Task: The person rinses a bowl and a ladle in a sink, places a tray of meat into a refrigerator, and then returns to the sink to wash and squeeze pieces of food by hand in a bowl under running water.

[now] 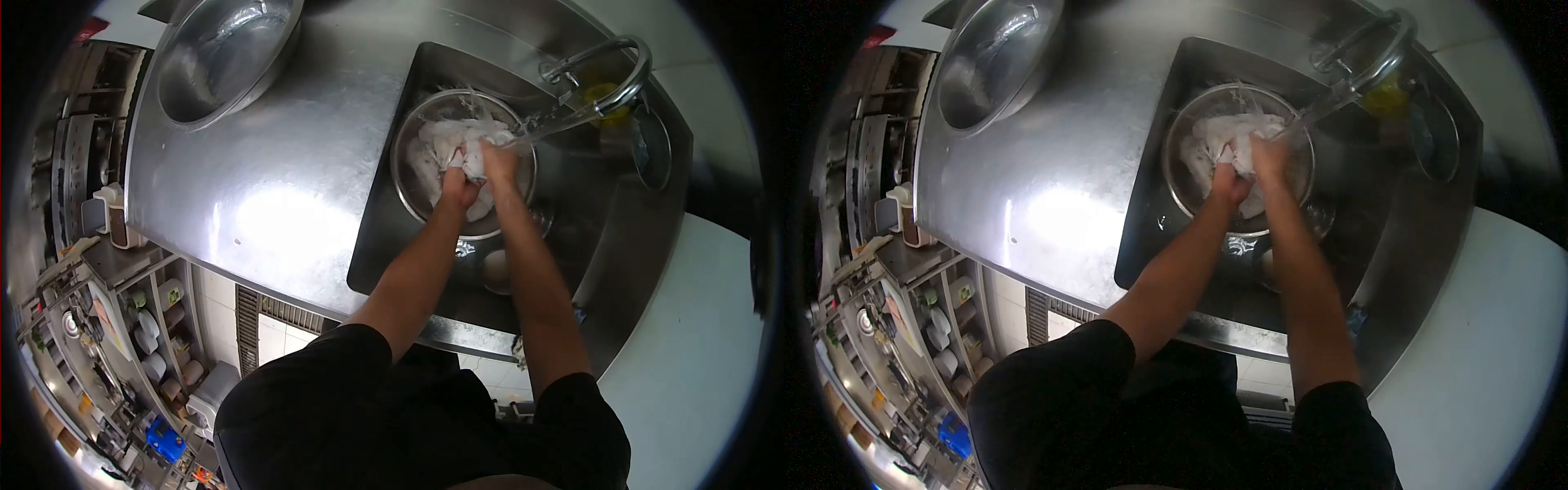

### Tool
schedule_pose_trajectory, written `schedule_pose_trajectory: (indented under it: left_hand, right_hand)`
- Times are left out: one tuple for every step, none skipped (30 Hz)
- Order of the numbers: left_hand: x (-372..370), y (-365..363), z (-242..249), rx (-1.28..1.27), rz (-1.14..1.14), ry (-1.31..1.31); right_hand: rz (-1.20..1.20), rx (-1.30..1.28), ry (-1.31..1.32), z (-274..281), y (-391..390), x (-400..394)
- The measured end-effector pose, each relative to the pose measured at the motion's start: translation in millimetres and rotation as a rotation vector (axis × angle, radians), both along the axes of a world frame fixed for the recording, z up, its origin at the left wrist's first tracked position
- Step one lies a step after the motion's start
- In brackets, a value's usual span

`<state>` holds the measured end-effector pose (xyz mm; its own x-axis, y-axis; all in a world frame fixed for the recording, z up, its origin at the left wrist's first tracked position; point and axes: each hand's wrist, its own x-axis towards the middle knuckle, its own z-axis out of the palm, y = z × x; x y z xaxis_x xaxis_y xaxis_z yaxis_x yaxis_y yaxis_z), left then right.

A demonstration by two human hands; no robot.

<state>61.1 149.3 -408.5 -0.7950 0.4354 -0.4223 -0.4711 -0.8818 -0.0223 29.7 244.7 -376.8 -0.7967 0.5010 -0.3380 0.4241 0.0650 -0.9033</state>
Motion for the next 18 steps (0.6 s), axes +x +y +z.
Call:
schedule_pose_trajectory:
  left_hand:
    - [0,-2,-2,-0.062,-0.024,0.0]
    - [-6,-4,-6,-0.124,-0.046,0.003]
    - [-11,-6,-9,-0.184,-0.07,0.004]
    - [-15,-7,-12,-0.196,-0.083,-0.05]
    - [-21,-7,-12,-0.204,-0.096,-0.102]
    - [-23,-7,-13,-0.211,-0.109,-0.158]
    - [-23,-7,-13,-0.272,-0.114,-0.183]
    - [-22,-6,-12,-0.333,-0.121,-0.207]
    - [-22,-4,-11,-0.393,-0.127,-0.229]
    - [-22,-4,-10,-0.423,-0.114,-0.288]
    - [-19,-4,-12,-0.455,-0.101,-0.348]
    - [-18,-4,-12,-0.488,-0.088,-0.408]
    - [-19,-7,-17,-0.489,-0.145,-0.304]
    - [-18,-6,-54,-0.49,-0.201,-0.2]
    - [-15,-7,-75,-0.491,-0.256,-0.1]
    - [-12,-12,-73,-0.531,-0.27,-0.156]
    - [-8,-16,-65,-0.57,-0.285,-0.209]
    - [-2,-18,-56,-0.606,-0.304,-0.264]
  right_hand:
    - [-0.074,-0.116,0.009,8,-7,1]
    - [-0.097,-0.117,0.012,2,-9,0]
    - [-0.121,-0.117,0.014,-2,-11,0]
    - [-0.146,-0.114,0.016,-7,-11,0]
    - [-0.169,-0.076,-0.031,-2,-14,1]
    - [-0.191,-0.036,-0.081,5,-22,4]
    - [-0.198,0.007,-0.077,12,-30,7]
    - [-0.205,0.051,-0.073,14,-36,10]
    - [-0.194,0.099,-0.014,17,-42,12]
    - [-0.181,0.144,0.047,21,-45,12]
    - [-0.158,0.113,0.062,16,-44,14]
    - [-0.135,0.081,0.077,11,-44,16]
    - [-0.111,0.05,0.095,6,-43,16]
    - [-0.003,0.172,0.031,18,-43,15]
    - [0.107,0.292,-0.037,39,-45,15]
    - [0.219,0.408,-0.101,51,-49,14]
    - [0.226,0.395,-0.139,46,-50,11]
    - [0.231,0.384,-0.18,35,-46,9]
